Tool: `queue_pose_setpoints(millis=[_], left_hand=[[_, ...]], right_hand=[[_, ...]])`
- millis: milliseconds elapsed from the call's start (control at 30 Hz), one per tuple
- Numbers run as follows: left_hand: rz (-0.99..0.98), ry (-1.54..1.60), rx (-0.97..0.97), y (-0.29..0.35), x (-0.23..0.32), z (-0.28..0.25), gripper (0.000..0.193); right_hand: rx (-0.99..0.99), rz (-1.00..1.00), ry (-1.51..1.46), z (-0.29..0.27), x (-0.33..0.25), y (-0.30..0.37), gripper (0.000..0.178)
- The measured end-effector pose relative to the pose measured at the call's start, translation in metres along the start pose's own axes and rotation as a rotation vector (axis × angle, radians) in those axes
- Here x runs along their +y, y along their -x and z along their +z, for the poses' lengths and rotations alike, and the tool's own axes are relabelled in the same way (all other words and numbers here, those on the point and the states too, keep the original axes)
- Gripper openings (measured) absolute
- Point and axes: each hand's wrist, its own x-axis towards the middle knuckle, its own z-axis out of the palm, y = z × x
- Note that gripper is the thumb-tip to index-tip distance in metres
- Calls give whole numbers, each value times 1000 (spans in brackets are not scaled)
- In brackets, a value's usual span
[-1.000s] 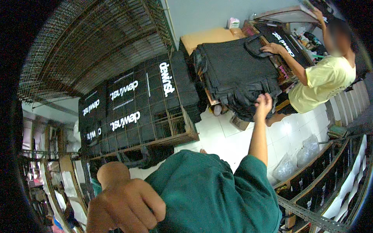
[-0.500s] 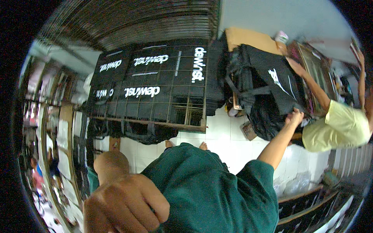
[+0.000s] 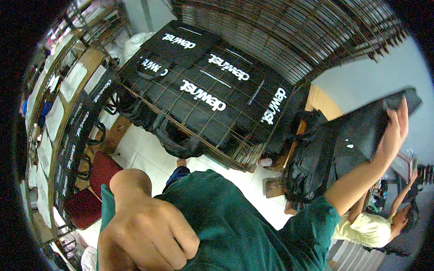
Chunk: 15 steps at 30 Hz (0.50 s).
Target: The person repeatedly picks up black tote bags from a wire rack and places them onto a stack on a nearby table. Another person in a yellow shirt is visible in the background, also handling bags.
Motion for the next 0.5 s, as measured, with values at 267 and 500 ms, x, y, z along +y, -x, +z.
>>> queue_pose_setpoints(millis=[267, 500], left_hand=[[230, -376, 220, 91, 92, -86, 24], [206, -1403, 1459, 280, 117, -160, 12]], right_hand=[[-714, -139, -294, 367, -132, 39, 49], [-842, -107, -486, 559, -256, 94, 52]])
